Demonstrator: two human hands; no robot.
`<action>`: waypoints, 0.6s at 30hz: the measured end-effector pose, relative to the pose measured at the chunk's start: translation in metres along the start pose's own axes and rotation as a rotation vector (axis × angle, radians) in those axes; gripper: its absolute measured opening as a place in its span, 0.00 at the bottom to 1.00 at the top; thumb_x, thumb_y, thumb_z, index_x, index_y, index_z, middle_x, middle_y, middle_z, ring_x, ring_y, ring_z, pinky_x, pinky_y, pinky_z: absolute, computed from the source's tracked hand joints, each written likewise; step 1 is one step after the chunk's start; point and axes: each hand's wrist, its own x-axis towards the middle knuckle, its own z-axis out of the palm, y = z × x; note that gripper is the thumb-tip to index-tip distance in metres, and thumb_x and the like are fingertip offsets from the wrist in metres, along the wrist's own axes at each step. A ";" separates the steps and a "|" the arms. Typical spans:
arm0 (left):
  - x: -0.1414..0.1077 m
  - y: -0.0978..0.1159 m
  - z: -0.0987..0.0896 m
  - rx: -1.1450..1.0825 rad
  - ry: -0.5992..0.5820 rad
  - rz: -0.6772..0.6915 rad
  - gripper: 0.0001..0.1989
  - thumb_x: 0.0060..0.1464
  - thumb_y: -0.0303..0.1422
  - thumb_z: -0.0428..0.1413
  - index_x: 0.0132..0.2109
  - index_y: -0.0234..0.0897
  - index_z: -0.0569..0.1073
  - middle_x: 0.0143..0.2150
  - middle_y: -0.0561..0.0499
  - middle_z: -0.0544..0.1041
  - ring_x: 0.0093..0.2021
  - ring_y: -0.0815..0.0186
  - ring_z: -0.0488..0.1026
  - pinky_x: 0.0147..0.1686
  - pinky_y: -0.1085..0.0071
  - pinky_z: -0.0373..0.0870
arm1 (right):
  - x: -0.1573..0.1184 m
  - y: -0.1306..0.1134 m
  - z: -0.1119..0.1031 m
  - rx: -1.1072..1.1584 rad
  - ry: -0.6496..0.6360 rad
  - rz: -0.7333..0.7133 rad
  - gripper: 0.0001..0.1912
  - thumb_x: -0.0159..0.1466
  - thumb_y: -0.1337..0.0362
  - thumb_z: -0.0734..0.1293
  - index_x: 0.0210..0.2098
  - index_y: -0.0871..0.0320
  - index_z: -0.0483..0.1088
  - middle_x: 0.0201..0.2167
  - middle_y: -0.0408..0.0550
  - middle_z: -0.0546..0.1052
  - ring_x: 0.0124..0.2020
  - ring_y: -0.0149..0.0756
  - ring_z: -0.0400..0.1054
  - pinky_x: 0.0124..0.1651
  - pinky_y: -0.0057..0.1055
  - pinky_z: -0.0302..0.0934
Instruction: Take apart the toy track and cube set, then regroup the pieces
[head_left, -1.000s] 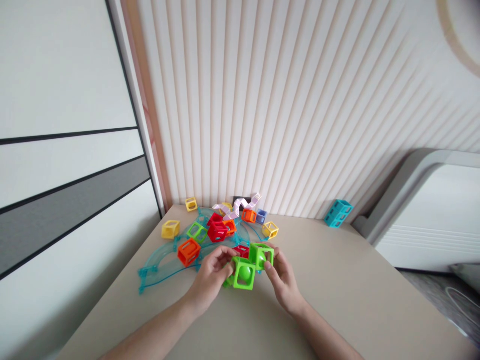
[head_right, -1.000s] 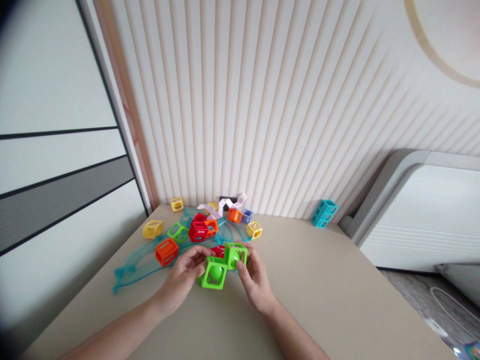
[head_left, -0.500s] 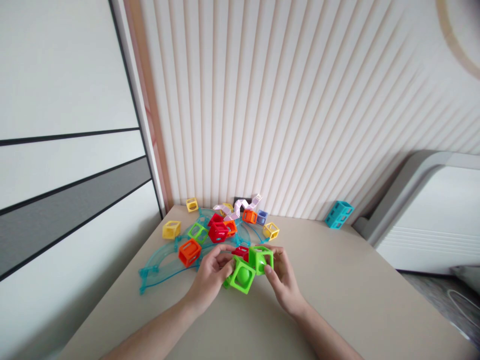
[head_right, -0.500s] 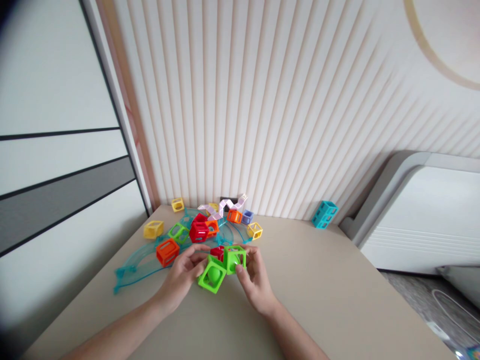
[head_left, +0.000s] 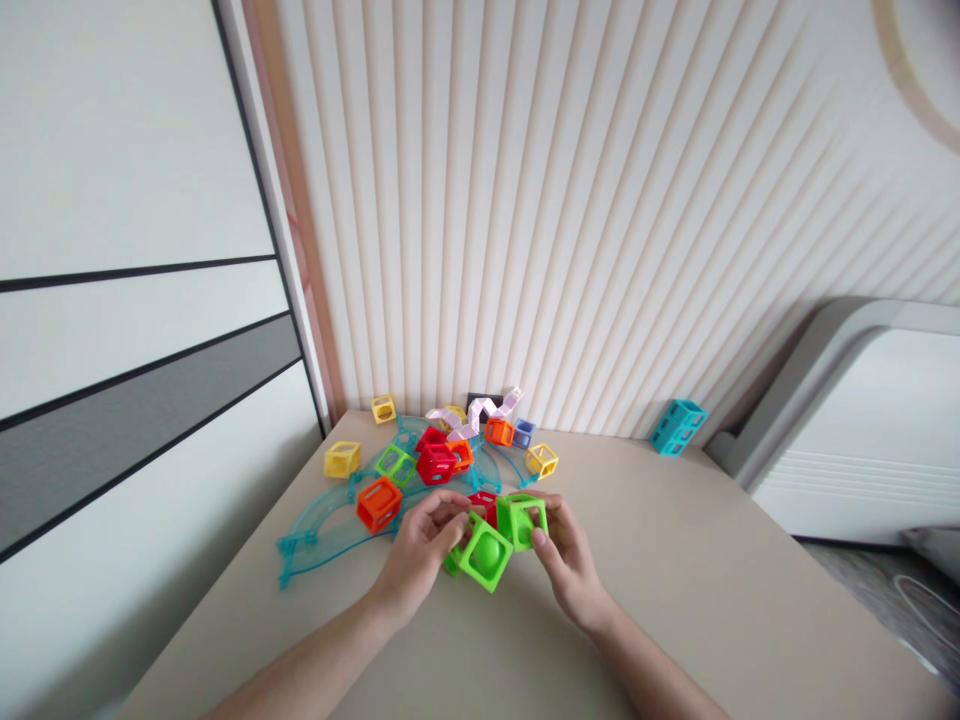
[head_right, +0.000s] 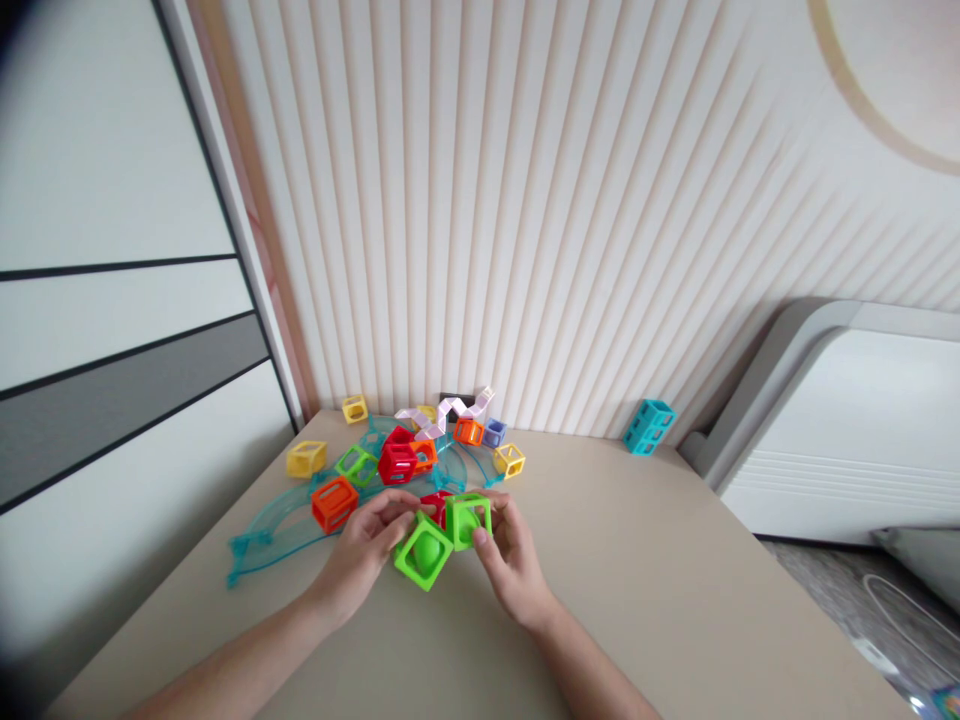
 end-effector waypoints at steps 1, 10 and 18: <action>0.000 -0.001 -0.001 0.005 -0.012 0.007 0.16 0.56 0.43 0.66 0.44 0.36 0.76 0.41 0.46 0.84 0.36 0.66 0.78 0.35 0.73 0.72 | 0.000 0.000 0.001 0.011 0.012 0.002 0.14 0.71 0.51 0.66 0.51 0.50 0.70 0.46 0.50 0.77 0.44 0.40 0.73 0.46 0.34 0.69; -0.001 -0.002 -0.004 -0.007 -0.218 0.104 0.23 0.59 0.44 0.63 0.56 0.38 0.75 0.59 0.40 0.77 0.58 0.52 0.74 0.55 0.61 0.72 | 0.004 0.007 0.001 -0.011 0.189 -0.029 0.11 0.70 0.53 0.67 0.46 0.52 0.71 0.35 0.44 0.74 0.36 0.34 0.70 0.38 0.28 0.68; -0.006 0.007 0.001 0.027 -0.321 0.059 0.32 0.54 0.42 0.67 0.63 0.39 0.71 0.63 0.39 0.74 0.64 0.48 0.69 0.62 0.57 0.66 | 0.003 0.009 0.002 -0.003 0.184 -0.026 0.11 0.71 0.53 0.66 0.46 0.52 0.70 0.37 0.45 0.74 0.35 0.35 0.71 0.37 0.31 0.71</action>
